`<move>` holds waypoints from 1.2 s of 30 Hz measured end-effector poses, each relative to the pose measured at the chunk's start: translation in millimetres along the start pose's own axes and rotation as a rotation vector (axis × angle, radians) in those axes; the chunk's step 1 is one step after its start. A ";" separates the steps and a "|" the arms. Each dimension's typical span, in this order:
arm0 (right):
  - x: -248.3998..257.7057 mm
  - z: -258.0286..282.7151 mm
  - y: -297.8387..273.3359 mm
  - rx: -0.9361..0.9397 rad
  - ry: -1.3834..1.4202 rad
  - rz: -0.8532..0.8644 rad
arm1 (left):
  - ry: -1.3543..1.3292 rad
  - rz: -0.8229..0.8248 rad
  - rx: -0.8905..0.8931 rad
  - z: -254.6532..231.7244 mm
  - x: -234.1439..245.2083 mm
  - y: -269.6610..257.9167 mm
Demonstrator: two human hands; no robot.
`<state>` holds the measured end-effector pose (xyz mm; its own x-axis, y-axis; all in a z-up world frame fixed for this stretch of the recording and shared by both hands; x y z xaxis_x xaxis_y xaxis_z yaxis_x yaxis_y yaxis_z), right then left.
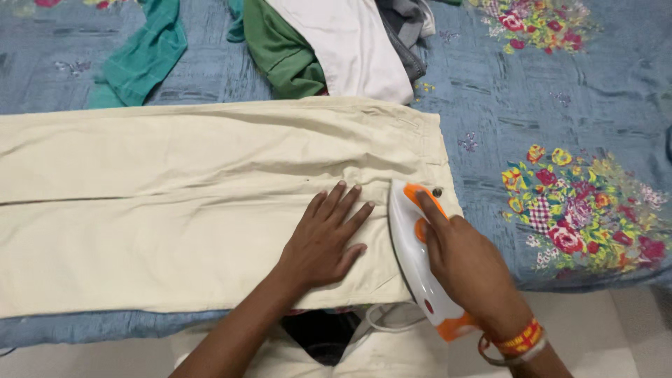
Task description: The person irons a pair of cream-colored trousers laid out on a bed. They smooth the fabric with their hands, then use an electric iron to press the legs and waist area, repeatedly adjusting the garment to remove wrinkles.
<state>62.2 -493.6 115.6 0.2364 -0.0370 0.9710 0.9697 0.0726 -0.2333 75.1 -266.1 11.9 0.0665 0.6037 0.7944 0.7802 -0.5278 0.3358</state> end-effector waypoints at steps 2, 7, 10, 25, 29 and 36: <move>2.4 -16.9 -3.6 -0.122 -0.078 0.035 | 0.019 0.032 0.035 0.2 2.7 7.7; 5.6 -53.1 -3.1 -0.134 -0.008 -0.091 | 0.032 0.125 0.088 0.8 0.9 7.3; 11.6 -39.0 -10.4 0.065 0.105 -0.284 | 0.024 0.130 0.080 2.0 0.3 7.8; -4.7 -29.0 -14.4 0.159 -0.068 -0.071 | -0.069 0.032 0.043 7.3 9.4 -7.7; 1.0 -33.9 -6.4 0.160 -0.077 -0.156 | -0.050 0.075 0.029 14.1 16.0 -12.8; 22.3 14.0 23.9 0.199 -0.089 0.093 | 0.241 0.079 0.288 63.0 73.9 -87.0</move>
<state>89.7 -478.7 132.4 0.3089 0.0667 0.9487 0.9107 0.2670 -0.3153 51.3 -137.9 9.5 0.0115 0.3919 0.9199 0.9237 -0.3565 0.1403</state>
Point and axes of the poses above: each hand's wrist, its own y-axis towards the middle knuckle, its own x-axis out of the back of the hand, z = x × y, the point moved 1 cm from there along y, towards the middle knuckle, and after that the axes turned 8 degrees about -y, right-handed, at the moved point
